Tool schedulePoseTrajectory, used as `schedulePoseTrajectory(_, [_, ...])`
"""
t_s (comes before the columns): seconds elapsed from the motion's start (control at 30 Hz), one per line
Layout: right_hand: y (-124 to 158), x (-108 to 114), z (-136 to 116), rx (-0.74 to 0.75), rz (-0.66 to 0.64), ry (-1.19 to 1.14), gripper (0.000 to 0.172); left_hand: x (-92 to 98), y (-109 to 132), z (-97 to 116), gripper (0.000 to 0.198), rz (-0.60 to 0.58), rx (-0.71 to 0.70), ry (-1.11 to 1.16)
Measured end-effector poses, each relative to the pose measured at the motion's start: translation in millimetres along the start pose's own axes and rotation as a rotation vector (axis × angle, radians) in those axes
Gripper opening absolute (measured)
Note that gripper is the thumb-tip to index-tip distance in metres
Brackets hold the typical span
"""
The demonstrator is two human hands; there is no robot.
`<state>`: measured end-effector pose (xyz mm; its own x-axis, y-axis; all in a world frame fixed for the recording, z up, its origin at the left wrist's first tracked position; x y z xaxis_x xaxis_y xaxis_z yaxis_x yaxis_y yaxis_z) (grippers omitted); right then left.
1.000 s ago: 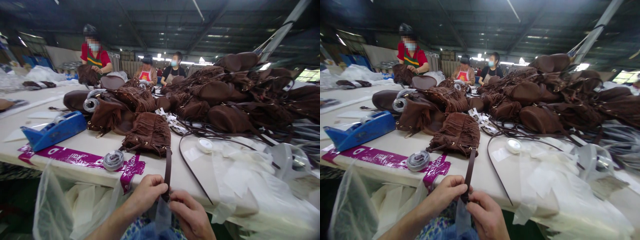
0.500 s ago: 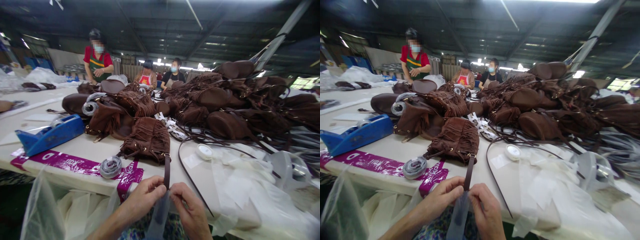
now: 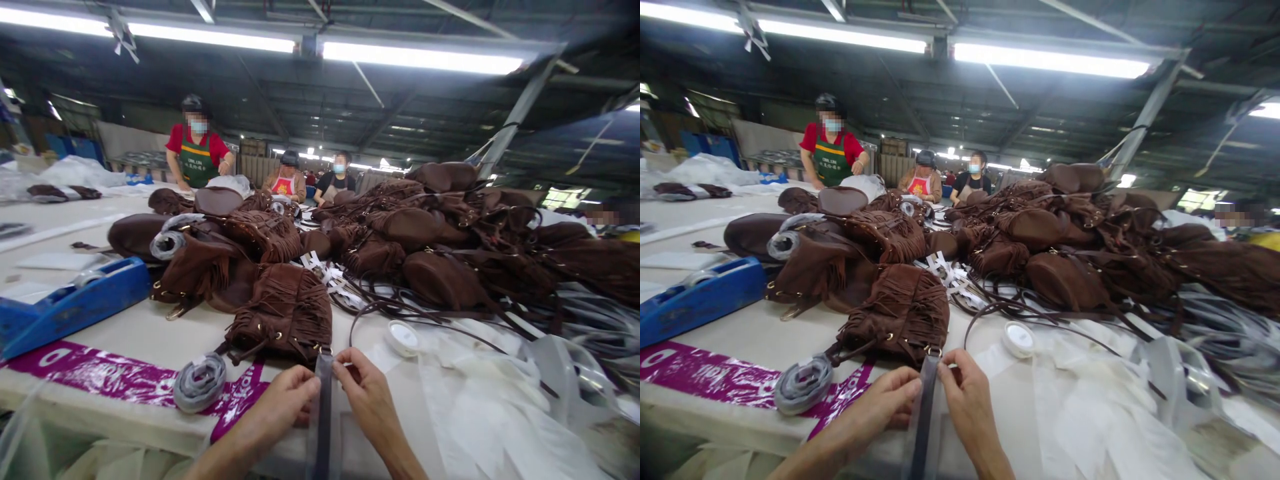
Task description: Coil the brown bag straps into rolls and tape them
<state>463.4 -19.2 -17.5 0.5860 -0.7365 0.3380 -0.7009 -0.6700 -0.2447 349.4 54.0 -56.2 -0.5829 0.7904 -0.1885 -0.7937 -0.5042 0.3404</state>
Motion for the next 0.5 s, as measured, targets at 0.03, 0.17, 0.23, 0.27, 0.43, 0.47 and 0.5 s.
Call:
schedulePoseTrajectory(0.03, [-4.8, -0.4, 0.7, -0.016, 0.003, -0.005, 0.022, -1.9, 0.6, -3.5, 0.05, -0.022, 0.023, 0.004])
schedulePoseTrajectory(0.17, [-21.0, -2.3, 2.4, -0.048, 0.022, -0.002, 0.021, -14.8, 0.5, -12.8, 0.048, -0.094, 0.093, -0.036])
schedulePoseTrajectory(0.23, [-25.2, -2.3, 2.8, -0.051, 0.03, -0.016, 0.021, -18.3, -2.4, -13.5, 0.044, -0.066, 0.102, -0.074])
schedulePoseTrajectory(0.27, [-25.4, -0.5, 3.5, -0.058, 0.045, -0.037, 0.022, -20.3, -3.9, -13.1, 0.043, -0.055, 0.108, -0.076])
schedulePoseTrajectory(0.43, [3.9, 18.5, 11.6, -0.241, 0.09, -0.216, 0.047, -32.4, -10.0, -1.2, 0.04, -0.072, 0.129, 0.106])
schedulePoseTrajectory(0.47, [16.4, 17.7, 12.3, -0.299, 0.023, -0.257, 0.049, -32.5, -11.3, 2.5, 0.037, -0.056, 0.13, 0.14])
schedulePoseTrajectory(0.5, [30.8, 14.9, 11.8, -0.353, -0.071, -0.3, 0.05, -32.3, -12.5, 6.1, 0.034, -0.037, 0.132, 0.168])
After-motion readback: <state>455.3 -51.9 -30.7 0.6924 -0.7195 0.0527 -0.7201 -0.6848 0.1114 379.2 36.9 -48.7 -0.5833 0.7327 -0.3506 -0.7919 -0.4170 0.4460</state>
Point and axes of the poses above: each hand's wrist, its own y-axis away from the middle knuckle, its own x-axis out of the back of the hand, z = x × y, the point moved 8 cm from there along -y, towards the middle knuckle, and after that the axes turned 6 degrees about z, right-handed, at the moved point
